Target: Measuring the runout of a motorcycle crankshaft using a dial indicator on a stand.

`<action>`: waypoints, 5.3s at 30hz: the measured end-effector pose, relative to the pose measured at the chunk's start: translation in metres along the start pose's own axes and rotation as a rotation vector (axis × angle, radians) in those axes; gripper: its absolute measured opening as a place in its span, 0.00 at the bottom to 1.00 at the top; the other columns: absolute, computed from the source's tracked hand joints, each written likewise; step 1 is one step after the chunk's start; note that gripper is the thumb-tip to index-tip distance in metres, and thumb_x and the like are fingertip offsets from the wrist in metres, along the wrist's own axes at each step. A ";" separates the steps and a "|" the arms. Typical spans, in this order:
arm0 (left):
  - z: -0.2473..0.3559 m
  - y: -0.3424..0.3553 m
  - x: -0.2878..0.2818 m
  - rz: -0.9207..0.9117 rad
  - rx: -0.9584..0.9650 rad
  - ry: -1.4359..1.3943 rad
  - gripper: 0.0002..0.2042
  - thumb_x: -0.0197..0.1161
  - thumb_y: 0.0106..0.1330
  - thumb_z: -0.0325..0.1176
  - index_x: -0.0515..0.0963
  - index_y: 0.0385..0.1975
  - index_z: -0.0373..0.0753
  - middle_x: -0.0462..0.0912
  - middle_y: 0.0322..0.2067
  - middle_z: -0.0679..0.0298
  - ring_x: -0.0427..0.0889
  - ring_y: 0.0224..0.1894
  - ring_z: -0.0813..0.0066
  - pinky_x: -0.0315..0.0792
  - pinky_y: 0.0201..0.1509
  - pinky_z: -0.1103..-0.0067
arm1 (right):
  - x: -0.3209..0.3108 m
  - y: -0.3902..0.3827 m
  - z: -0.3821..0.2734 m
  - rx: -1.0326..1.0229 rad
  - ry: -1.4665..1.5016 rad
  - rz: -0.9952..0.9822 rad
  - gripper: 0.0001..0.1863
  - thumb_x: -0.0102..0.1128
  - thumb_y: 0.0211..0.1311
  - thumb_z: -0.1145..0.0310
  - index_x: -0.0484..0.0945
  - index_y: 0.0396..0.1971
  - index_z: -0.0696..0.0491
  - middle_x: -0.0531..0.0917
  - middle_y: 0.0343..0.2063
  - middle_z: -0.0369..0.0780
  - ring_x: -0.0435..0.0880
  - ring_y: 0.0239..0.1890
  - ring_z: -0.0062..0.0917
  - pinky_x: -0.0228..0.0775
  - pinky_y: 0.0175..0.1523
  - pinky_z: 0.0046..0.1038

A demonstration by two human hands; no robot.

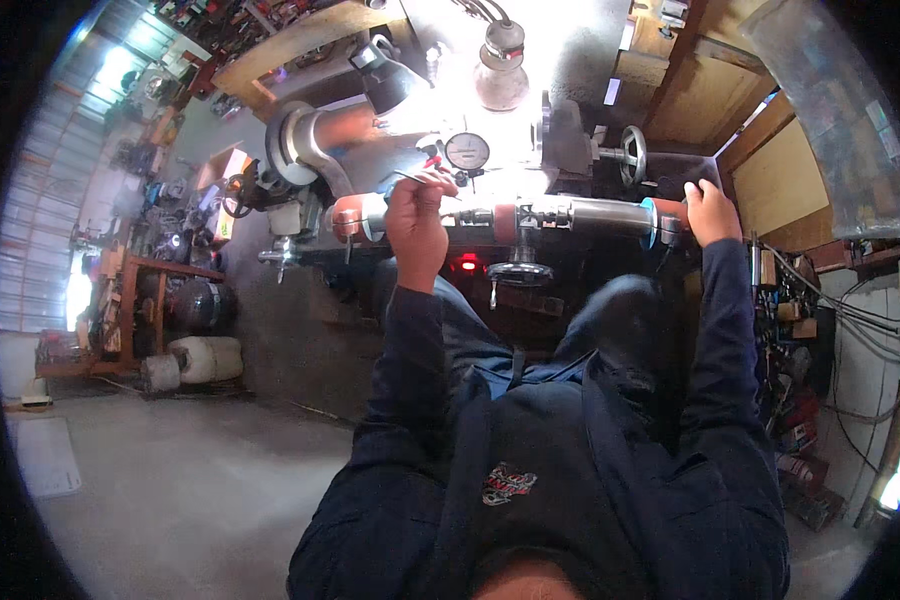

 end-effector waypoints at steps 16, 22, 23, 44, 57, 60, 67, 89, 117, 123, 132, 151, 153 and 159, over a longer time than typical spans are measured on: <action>-0.020 -0.016 0.014 0.187 -0.113 0.034 0.05 0.61 0.67 0.23 0.71 0.37 0.34 0.78 0.35 0.65 0.78 0.38 0.82 0.73 0.44 0.83 | 0.109 -0.101 0.043 -0.069 0.500 0.599 0.22 0.48 0.72 0.52 0.71 0.45 0.59 0.81 0.35 0.50 0.81 0.40 0.48 0.71 0.43 0.43; -0.022 -0.020 0.017 0.162 -0.127 0.044 0.05 0.62 0.67 0.24 0.72 0.38 0.33 0.79 0.34 0.66 0.79 0.37 0.81 0.74 0.44 0.83 | 0.120 -0.099 0.046 -0.061 0.518 0.634 0.22 0.49 0.72 0.53 0.71 0.45 0.61 0.81 0.37 0.51 0.81 0.42 0.47 0.72 0.45 0.41; -0.023 -0.021 0.017 0.146 -0.134 0.037 0.06 0.62 0.68 0.26 0.72 0.38 0.34 0.79 0.34 0.66 0.80 0.36 0.81 0.74 0.44 0.82 | 0.121 -0.099 0.048 -0.050 0.563 0.630 0.25 0.48 0.72 0.51 0.72 0.46 0.62 0.79 0.39 0.52 0.80 0.42 0.48 0.71 0.46 0.42; -0.025 -0.019 0.015 0.115 -0.067 0.198 0.01 0.58 0.68 0.21 0.74 0.34 0.32 0.83 0.30 0.63 0.82 0.35 0.78 0.75 0.43 0.80 | 0.131 -0.096 0.057 0.022 0.414 0.582 0.30 0.46 0.70 0.47 0.70 0.48 0.63 0.77 0.41 0.54 0.78 0.45 0.50 0.69 0.47 0.44; -0.015 -0.010 0.010 -0.012 -0.053 0.288 0.05 0.58 0.70 0.26 0.75 0.32 0.32 0.84 0.30 0.63 0.82 0.34 0.80 0.75 0.42 0.81 | 0.139 -0.098 0.062 0.064 0.492 0.609 0.31 0.47 0.70 0.50 0.66 0.54 0.67 0.74 0.42 0.56 0.75 0.46 0.53 0.66 0.51 0.48; -0.009 -0.005 0.008 -0.130 -0.059 0.333 0.06 0.57 0.71 0.27 0.76 0.31 0.32 0.84 0.30 0.65 0.81 0.33 0.81 0.74 0.41 0.82 | 0.145 -0.095 0.067 0.025 0.436 0.562 0.31 0.46 0.70 0.50 0.66 0.54 0.67 0.73 0.44 0.58 0.73 0.47 0.55 0.65 0.52 0.49; 0.009 0.003 0.013 -0.111 0.213 0.562 0.01 0.64 0.60 0.21 0.79 0.30 0.33 0.83 0.28 0.61 0.83 0.31 0.72 0.76 0.38 0.78 | 0.138 -0.097 0.058 -0.010 0.490 0.605 0.30 0.46 0.71 0.50 0.68 0.52 0.66 0.76 0.41 0.55 0.78 0.44 0.53 0.69 0.47 0.47; 0.019 0.022 0.007 -0.119 -0.082 -0.144 0.08 0.58 0.71 0.32 0.76 0.35 0.34 0.84 0.31 0.60 0.83 0.36 0.73 0.75 0.46 0.77 | 0.121 -0.100 0.043 -0.124 0.584 0.640 0.25 0.47 0.72 0.50 0.72 0.47 0.61 0.79 0.39 0.52 0.80 0.42 0.49 0.70 0.45 0.43; 0.062 0.012 -0.064 0.326 -0.134 -0.267 0.09 0.61 0.70 0.36 0.77 0.42 0.38 0.78 0.28 0.66 0.76 0.29 0.78 0.66 0.23 0.84 | 0.066 -0.046 0.100 -0.355 0.357 -0.086 0.16 0.62 0.50 0.83 0.80 0.41 0.57 0.83 0.40 0.47 0.84 0.46 0.42 0.74 0.50 0.37; 0.062 0.008 -0.065 0.373 -0.193 -0.190 0.11 0.58 0.72 0.37 0.76 0.40 0.34 0.78 0.28 0.64 0.76 0.26 0.78 0.67 0.21 0.84 | 0.000 -0.073 0.087 -0.344 0.545 -0.096 0.15 0.54 0.55 0.89 0.78 0.42 0.59 0.81 0.33 0.40 0.79 0.37 0.21 0.70 0.46 0.23; 0.058 0.011 -0.035 0.336 -0.250 -0.177 0.10 0.58 0.73 0.38 0.76 0.39 0.36 0.76 0.27 0.66 0.72 0.24 0.82 0.65 0.22 0.84 | -0.027 -0.046 0.041 -0.368 0.632 -0.001 0.13 0.56 0.69 0.67 0.80 0.46 0.59 0.83 0.37 0.41 0.81 0.41 0.23 0.71 0.49 0.25; 0.011 0.011 0.021 0.302 -0.111 -0.102 0.09 0.54 0.75 0.34 0.71 0.36 0.34 0.72 0.23 0.71 0.64 0.22 0.90 0.61 0.25 0.89 | -0.005 -0.084 0.030 -0.352 0.388 0.392 0.20 0.59 0.68 0.60 0.79 0.56 0.53 0.84 0.45 0.45 0.79 0.48 0.35 0.69 0.57 0.33; 0.011 0.011 0.022 0.287 -0.113 -0.108 0.09 0.55 0.75 0.35 0.71 0.36 0.35 0.73 0.23 0.70 0.65 0.22 0.90 0.61 0.25 0.89 | -0.005 -0.084 0.030 -0.323 0.369 0.378 0.21 0.59 0.68 0.60 0.78 0.56 0.54 0.84 0.45 0.46 0.79 0.48 0.35 0.69 0.57 0.33; 0.015 0.007 0.031 0.248 -0.093 0.045 0.10 0.54 0.75 0.37 0.69 0.33 0.38 0.68 0.20 0.72 0.63 0.21 0.87 0.60 0.24 0.86 | -0.004 -0.083 0.031 -0.325 0.374 0.370 0.20 0.58 0.68 0.60 0.78 0.56 0.53 0.84 0.46 0.45 0.79 0.47 0.35 0.69 0.57 0.33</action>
Point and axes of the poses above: each hand's wrist, its own y-axis towards the middle knuckle, its own x-axis out of the palm, z = x × y, the point moved 2 cm from there along y, towards the middle knuckle
